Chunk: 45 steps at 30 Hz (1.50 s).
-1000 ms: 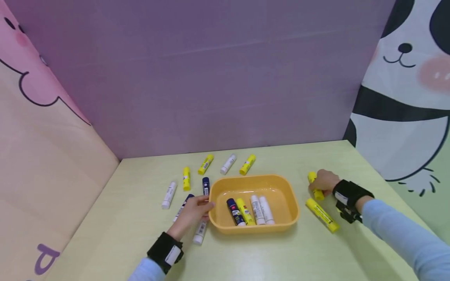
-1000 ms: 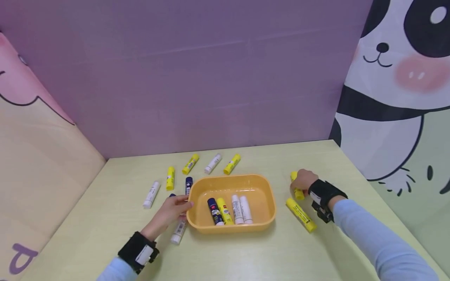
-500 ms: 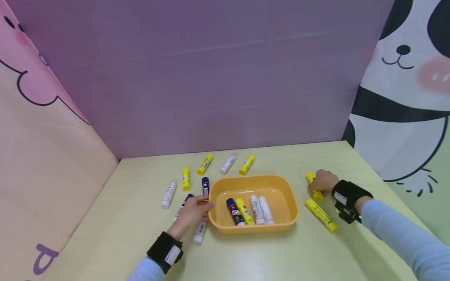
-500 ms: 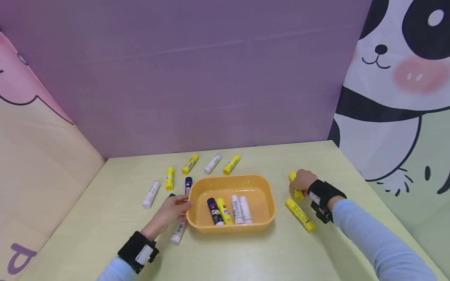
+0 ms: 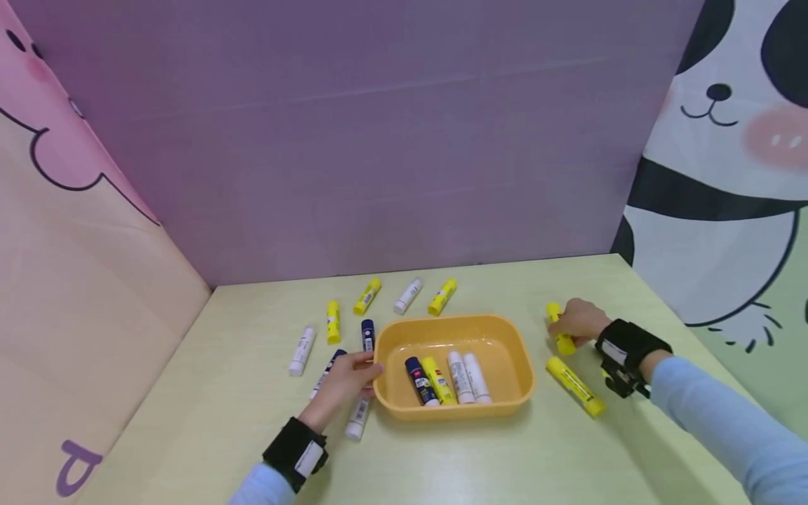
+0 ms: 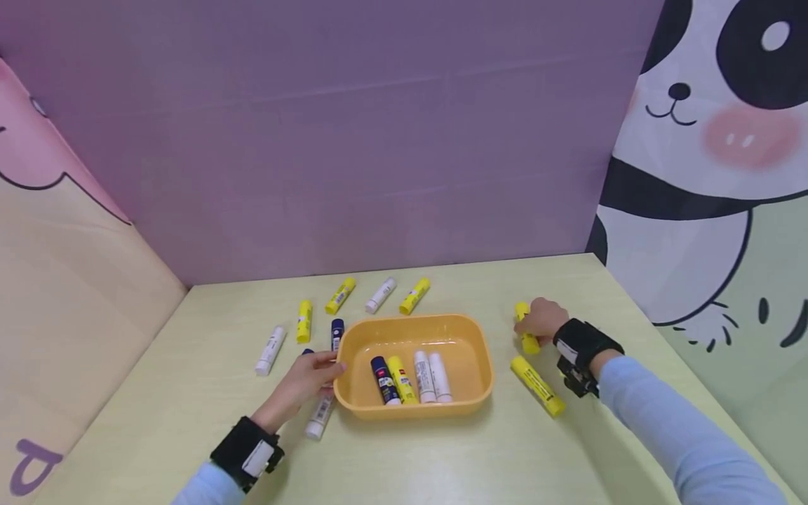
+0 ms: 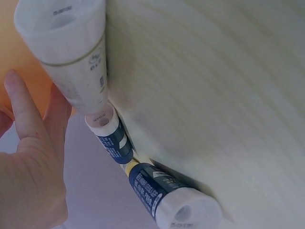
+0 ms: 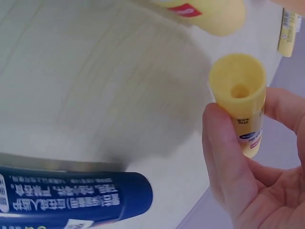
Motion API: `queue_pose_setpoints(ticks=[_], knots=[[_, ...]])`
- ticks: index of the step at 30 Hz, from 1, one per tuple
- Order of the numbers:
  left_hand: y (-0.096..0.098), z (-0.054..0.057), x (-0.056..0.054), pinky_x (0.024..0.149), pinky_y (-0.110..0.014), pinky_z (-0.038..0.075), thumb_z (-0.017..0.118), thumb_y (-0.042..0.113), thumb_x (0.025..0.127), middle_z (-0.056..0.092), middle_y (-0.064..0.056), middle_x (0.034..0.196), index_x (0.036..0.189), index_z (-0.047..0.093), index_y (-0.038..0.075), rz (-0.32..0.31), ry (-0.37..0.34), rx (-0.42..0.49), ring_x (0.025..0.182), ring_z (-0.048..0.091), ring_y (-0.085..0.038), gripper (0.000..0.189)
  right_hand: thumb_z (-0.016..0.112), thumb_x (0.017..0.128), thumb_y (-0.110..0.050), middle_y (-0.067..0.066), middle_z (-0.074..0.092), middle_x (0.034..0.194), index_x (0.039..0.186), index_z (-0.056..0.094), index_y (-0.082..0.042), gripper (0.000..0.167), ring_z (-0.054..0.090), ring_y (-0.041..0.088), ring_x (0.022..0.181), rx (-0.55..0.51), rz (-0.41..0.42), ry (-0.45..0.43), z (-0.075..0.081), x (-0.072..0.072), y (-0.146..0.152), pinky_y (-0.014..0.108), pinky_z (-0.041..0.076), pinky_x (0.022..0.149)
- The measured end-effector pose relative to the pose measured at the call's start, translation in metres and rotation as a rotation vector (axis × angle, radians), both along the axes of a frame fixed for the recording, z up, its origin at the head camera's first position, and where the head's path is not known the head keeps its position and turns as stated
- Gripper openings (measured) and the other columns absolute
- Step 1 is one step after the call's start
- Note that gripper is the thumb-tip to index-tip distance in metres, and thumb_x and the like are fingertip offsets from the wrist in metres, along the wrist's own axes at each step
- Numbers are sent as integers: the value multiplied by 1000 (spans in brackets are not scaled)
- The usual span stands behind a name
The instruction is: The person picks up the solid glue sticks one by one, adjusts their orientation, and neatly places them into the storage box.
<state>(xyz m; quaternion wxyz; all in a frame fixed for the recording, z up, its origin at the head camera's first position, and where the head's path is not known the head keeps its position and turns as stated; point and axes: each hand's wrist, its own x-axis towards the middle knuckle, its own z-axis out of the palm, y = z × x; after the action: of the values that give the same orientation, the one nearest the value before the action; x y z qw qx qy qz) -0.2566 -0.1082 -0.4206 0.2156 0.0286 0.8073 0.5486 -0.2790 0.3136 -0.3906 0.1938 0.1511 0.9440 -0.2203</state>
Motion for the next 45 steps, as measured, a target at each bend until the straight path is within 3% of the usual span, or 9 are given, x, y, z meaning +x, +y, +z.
queue_pose_setpoints(ticks=[8,17,25,33,45], knots=[[0,1,0,71,-28,56,55,22,91,60,-14,116,133,45,4,4,4,-5,81,64,-13,46,63,85,-26,13,53,81,104,49,11,44,55,19,65,-50,20,8,16,4,-16,24,53,60],[1,0,0,70,-28,55,56,22,91,60,-14,116,133,44,5,21,-18,-19,80,63,-13,47,66,83,-29,21,56,98,122,42,15,63,56,19,70,-81,41,45,31,7,-37,26,55,65],[0,0,0,71,-29,56,55,20,91,60,-14,116,133,44,5,20,-15,-6,80,64,-14,46,66,82,-31,20,59,101,120,47,12,60,60,16,69,-106,110,87,44,16,-61,28,56,64],[0,-1,0,71,-29,55,55,20,91,60,-13,115,133,45,5,24,-23,-2,79,64,-13,45,68,81,-29,17,61,99,119,49,11,59,60,15,67,-128,164,98,46,20,-78,27,56,63],[0,-2,-2,70,-28,55,55,22,91,61,-12,114,132,46,5,22,-22,7,78,64,-13,45,69,80,-29,13,62,91,116,51,10,56,59,15,65,-129,180,84,47,32,-98,27,55,61]])
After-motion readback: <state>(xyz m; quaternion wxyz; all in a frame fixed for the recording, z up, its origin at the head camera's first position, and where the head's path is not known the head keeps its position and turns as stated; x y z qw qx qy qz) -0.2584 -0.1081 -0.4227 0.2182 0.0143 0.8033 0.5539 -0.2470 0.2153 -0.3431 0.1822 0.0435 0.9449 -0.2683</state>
